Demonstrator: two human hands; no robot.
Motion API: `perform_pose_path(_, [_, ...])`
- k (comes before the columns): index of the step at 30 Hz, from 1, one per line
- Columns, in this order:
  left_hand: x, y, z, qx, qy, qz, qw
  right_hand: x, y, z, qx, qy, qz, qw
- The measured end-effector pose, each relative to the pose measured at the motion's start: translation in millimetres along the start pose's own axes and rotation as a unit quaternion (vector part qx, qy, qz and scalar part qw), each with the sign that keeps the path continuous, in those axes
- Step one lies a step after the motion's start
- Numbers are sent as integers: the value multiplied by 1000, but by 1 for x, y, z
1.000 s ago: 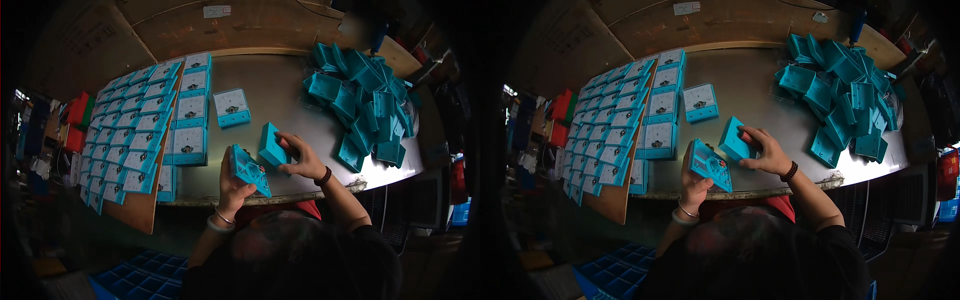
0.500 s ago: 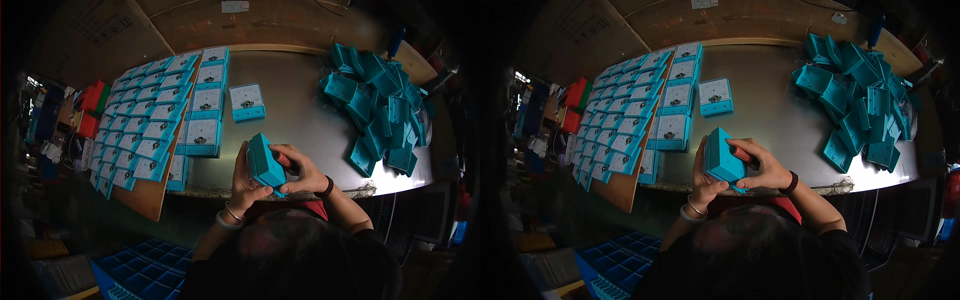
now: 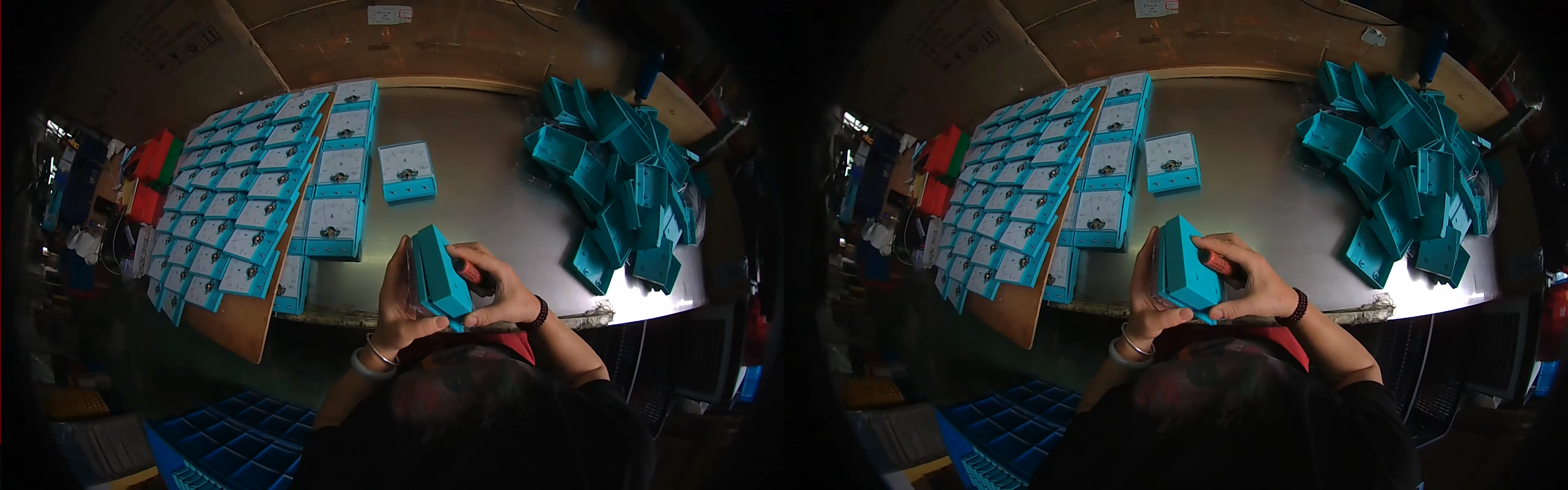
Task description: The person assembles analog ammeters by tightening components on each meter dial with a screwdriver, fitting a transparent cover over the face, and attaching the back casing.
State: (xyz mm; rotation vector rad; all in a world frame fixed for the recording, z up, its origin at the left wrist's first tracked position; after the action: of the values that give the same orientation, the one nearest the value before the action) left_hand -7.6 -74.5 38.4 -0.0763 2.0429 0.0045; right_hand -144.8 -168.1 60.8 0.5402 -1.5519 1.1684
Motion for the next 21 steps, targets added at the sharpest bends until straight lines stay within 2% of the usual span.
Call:
perform_pose_path(12, [-4,0,-4,-8,-13,2,1000,-2,5,-3,-13,19,18,1000])
perform_pose_path(14, [-8,0,-6,9,-53,-26,998,-3,6,-3,-12,23,26,999])
perform_pose_path(21, [-6,3,-4,1,-46,-9,999,-2,6,-4,-5,11,23,1000])
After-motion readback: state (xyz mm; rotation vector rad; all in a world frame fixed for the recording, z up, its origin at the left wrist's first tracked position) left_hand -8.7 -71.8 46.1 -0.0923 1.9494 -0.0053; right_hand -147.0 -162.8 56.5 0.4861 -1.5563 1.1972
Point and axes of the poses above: each hand's wrist, its own y-axis away from the middle knuckle, its own z-axis out of the back of the hand, x = y × z, the point moved 5 cm from there along -y, towards the middle knuckle, and after that the axes turned 14 degrees about z, right-handed, at the moved point
